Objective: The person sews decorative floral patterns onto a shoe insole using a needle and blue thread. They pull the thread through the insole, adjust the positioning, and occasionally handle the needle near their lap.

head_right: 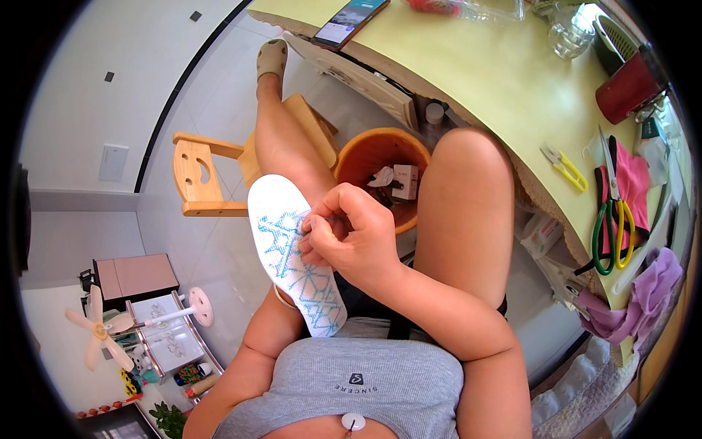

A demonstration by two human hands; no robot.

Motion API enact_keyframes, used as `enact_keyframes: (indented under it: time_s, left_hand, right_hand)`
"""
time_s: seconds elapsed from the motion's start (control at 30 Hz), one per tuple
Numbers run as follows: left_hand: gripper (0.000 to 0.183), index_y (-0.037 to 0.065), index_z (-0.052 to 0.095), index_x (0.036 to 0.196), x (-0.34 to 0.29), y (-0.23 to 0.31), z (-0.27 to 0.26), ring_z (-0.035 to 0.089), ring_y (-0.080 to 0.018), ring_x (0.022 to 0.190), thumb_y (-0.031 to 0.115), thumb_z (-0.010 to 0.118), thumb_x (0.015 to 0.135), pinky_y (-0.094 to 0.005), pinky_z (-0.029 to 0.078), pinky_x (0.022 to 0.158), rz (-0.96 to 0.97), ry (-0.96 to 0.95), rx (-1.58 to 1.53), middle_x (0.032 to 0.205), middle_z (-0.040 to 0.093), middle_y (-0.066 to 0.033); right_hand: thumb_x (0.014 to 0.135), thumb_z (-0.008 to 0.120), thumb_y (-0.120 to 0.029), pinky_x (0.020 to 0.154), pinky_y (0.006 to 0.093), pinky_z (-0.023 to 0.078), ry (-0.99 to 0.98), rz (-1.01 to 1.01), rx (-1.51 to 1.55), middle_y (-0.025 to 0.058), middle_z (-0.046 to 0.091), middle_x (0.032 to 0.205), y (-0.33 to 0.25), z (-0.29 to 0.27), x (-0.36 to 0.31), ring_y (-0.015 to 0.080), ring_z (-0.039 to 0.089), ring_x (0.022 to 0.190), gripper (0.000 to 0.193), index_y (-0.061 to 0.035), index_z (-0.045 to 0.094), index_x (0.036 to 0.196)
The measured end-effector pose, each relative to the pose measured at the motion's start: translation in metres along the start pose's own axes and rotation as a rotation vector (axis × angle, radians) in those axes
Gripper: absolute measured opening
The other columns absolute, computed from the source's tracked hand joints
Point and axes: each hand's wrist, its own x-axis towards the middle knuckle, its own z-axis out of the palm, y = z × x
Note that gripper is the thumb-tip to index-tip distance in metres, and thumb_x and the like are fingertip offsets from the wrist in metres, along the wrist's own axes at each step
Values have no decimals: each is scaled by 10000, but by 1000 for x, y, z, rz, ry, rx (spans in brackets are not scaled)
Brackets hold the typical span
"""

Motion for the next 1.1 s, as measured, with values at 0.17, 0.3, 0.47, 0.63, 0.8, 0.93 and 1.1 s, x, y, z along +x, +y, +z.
enact_keyframes:
  time_s: [0.17,0.3,0.47,0.63,0.8,0.93,1.1]
  left_hand:
    - [296,74,474,851,0,3,-12,478,-142,502,322,417,1003,-274,385,492,-44,-101,-67,618,521,-46]
    - [293,72,476,850,-2,4,-9,477,-140,504,324,436,995,-266,381,490,-43,-64,-45,617,511,-44]
    - [287,71,478,851,-2,1,-3,473,-137,504,322,452,987,-263,369,481,-34,-1,-20,619,504,-43]
    - [260,67,494,871,-4,2,-7,439,-137,498,305,473,974,-266,358,481,-27,-30,10,620,484,-38]
    - [210,22,554,991,-8,-1,19,408,-154,549,220,562,918,-259,338,503,124,281,449,671,459,-58]
    - [125,-14,618,987,-7,20,17,677,-165,870,86,613,913,-309,563,804,301,384,717,976,699,-129]
    - [101,-27,595,940,-12,19,33,665,-148,787,41,642,883,-267,553,749,482,475,1004,918,691,-132]
  right_hand:
    - [882,561,52,540,236,577,-38,44,44,87,648,818,-3,0,-4,114,695,682,72,12,508,853]
    - [882,562,53,537,235,578,-32,44,35,83,645,828,-2,0,-4,113,695,685,68,15,511,856]
    - [880,567,54,530,230,578,-37,13,3,82,643,834,0,-2,-3,114,696,684,67,16,514,863]
    - [878,571,51,521,229,573,-22,43,14,72,637,804,-3,1,-3,115,691,665,63,14,528,851]
    - [884,591,16,486,214,528,-12,192,-70,66,637,777,0,-9,3,96,643,575,42,16,578,844]
    - [873,644,-12,714,247,491,150,108,-135,54,646,924,19,-23,15,106,604,811,122,9,632,992]
    - [725,726,20,739,343,468,156,-614,-753,74,630,884,0,-35,23,241,573,834,179,-43,664,881]
